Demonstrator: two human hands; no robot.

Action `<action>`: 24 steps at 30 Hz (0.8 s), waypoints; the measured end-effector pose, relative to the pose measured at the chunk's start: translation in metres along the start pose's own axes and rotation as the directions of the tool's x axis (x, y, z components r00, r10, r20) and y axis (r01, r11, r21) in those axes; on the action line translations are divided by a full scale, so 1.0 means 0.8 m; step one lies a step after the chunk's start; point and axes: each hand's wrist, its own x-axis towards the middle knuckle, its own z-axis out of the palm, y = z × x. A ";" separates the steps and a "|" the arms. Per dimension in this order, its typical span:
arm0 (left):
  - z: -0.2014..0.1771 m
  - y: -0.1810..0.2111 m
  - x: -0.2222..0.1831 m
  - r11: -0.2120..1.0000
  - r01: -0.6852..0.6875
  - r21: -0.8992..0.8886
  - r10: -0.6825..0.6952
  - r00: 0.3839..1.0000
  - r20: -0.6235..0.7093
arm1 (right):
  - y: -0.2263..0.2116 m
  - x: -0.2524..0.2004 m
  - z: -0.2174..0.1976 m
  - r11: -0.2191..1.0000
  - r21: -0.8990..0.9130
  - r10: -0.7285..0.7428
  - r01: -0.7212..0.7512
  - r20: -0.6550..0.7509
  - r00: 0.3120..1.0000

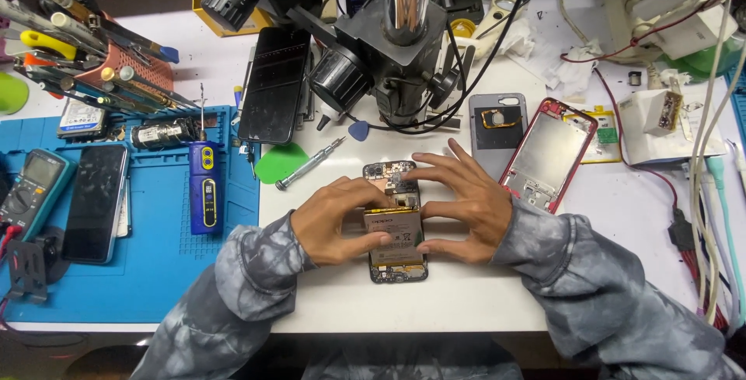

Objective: The person assembles a smartphone by placing a battery into the chassis, connecting internal components, and fitting the back cover. They then handle a second phone, aligning its internal parts and back cover before setting it down.

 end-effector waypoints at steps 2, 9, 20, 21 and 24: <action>-0.001 0.001 0.000 1.000 -0.004 0.021 0.004 1.000 0.001 | 0.001 -0.001 0.002 1.000 -0.006 0.003 -0.002 0.007 1.000; -0.008 0.019 0.000 0.991 -0.039 0.126 0.039 0.999 0.003 | -0.005 0.006 -0.002 0.996 -0.083 0.021 -0.020 0.012 1.000; 0.011 -0.021 -0.004 0.921 -0.098 0.378 0.133 0.989 -0.068 | 0.000 0.001 0.004 0.982 -0.183 0.056 -0.051 0.018 0.998; 0.011 -0.024 -0.004 0.914 -0.107 0.392 0.147 0.986 -0.074 | 0.001 0.001 0.004 0.982 -0.178 0.063 -0.059 0.017 0.998; 0.018 -0.034 -0.004 0.924 -0.130 0.359 0.168 0.983 -0.077 | 0.004 0.001 0.008 0.982 -0.168 0.091 -0.088 0.012 0.996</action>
